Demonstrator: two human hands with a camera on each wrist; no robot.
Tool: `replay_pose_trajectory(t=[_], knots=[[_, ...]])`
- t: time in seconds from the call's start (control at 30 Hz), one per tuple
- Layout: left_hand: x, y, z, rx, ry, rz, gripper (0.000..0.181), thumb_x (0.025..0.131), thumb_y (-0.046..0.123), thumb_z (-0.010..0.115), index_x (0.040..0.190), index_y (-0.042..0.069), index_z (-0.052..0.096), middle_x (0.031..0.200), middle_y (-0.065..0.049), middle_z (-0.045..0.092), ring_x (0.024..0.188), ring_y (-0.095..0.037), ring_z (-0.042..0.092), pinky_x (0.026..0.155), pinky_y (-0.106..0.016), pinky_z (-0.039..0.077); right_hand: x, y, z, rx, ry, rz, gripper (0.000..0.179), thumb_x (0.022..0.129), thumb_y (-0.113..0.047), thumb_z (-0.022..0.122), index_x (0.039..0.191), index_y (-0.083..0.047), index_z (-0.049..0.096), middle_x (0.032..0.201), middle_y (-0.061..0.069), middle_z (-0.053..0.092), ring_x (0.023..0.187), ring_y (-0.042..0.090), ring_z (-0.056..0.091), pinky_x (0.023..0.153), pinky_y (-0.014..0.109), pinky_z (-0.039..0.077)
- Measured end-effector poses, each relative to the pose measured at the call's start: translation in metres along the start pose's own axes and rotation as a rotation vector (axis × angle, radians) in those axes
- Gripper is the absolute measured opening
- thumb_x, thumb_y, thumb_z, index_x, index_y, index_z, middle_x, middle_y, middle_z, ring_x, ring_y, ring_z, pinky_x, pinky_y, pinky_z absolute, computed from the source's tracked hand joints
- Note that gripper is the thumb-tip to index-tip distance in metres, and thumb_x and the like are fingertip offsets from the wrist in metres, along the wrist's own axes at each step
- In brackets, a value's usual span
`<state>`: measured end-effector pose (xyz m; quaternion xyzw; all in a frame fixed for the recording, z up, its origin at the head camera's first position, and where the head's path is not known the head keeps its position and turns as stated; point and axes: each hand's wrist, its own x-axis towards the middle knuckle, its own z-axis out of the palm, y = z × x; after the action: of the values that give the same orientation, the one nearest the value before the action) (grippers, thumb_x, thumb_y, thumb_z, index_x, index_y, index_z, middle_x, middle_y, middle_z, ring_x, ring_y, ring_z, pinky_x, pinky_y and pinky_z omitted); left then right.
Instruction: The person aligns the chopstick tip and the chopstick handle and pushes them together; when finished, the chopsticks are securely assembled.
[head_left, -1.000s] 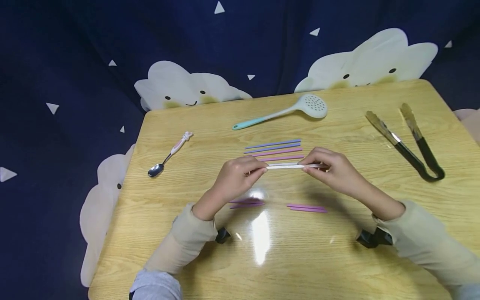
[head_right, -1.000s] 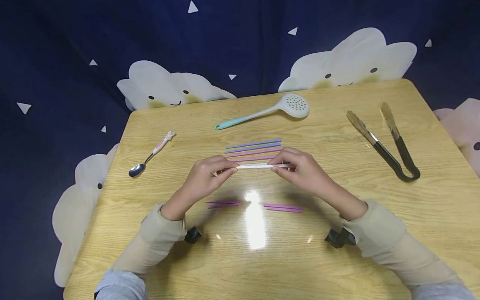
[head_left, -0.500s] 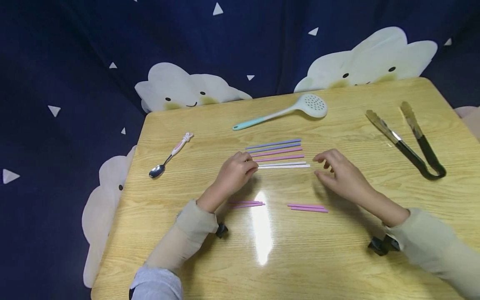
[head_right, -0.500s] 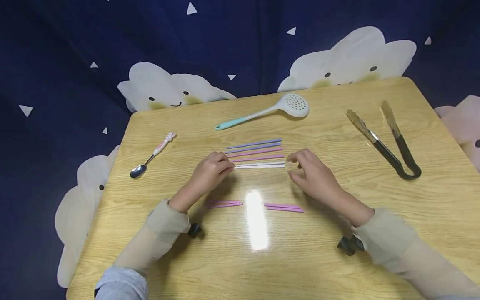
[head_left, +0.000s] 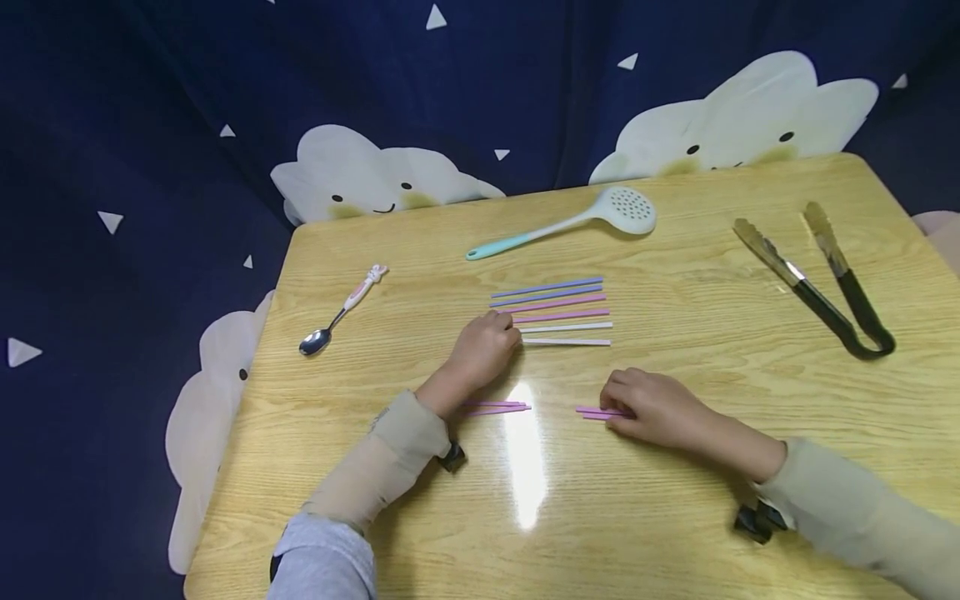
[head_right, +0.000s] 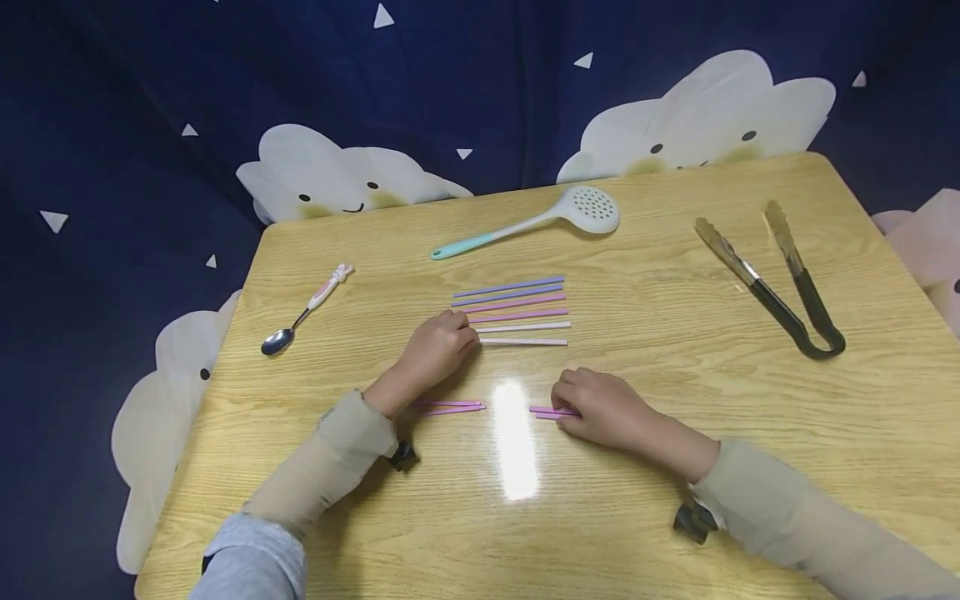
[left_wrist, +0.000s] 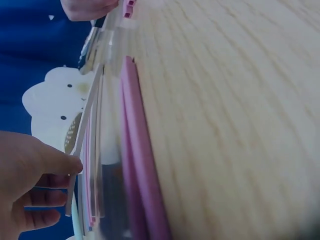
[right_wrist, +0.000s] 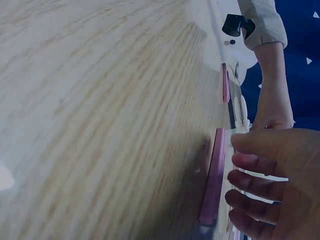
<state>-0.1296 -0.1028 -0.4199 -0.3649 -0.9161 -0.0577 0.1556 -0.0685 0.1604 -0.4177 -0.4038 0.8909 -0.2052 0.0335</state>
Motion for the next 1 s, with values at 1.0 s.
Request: replay_pose_trajectory(t=[1.0], knots=[[-0.035, 0.008, -0.039, -0.315, -0.521, -0.114, 0.01, 0.083, 0.021, 0.064, 0.088, 0.012, 0.066, 0.078, 0.005, 0.055, 0.067, -0.008, 0.047, 0.057, -0.021, 0.041, 0.009, -0.007, -0.003, 0.034, -0.053, 0.08, 0.015, 0.076, -0.01, 0.067, 0.074, -0.019, 0.055, 0.069, -0.01, 0.045, 0.062, 0.005, 0.04, 0.05, 0.021, 0.035]])
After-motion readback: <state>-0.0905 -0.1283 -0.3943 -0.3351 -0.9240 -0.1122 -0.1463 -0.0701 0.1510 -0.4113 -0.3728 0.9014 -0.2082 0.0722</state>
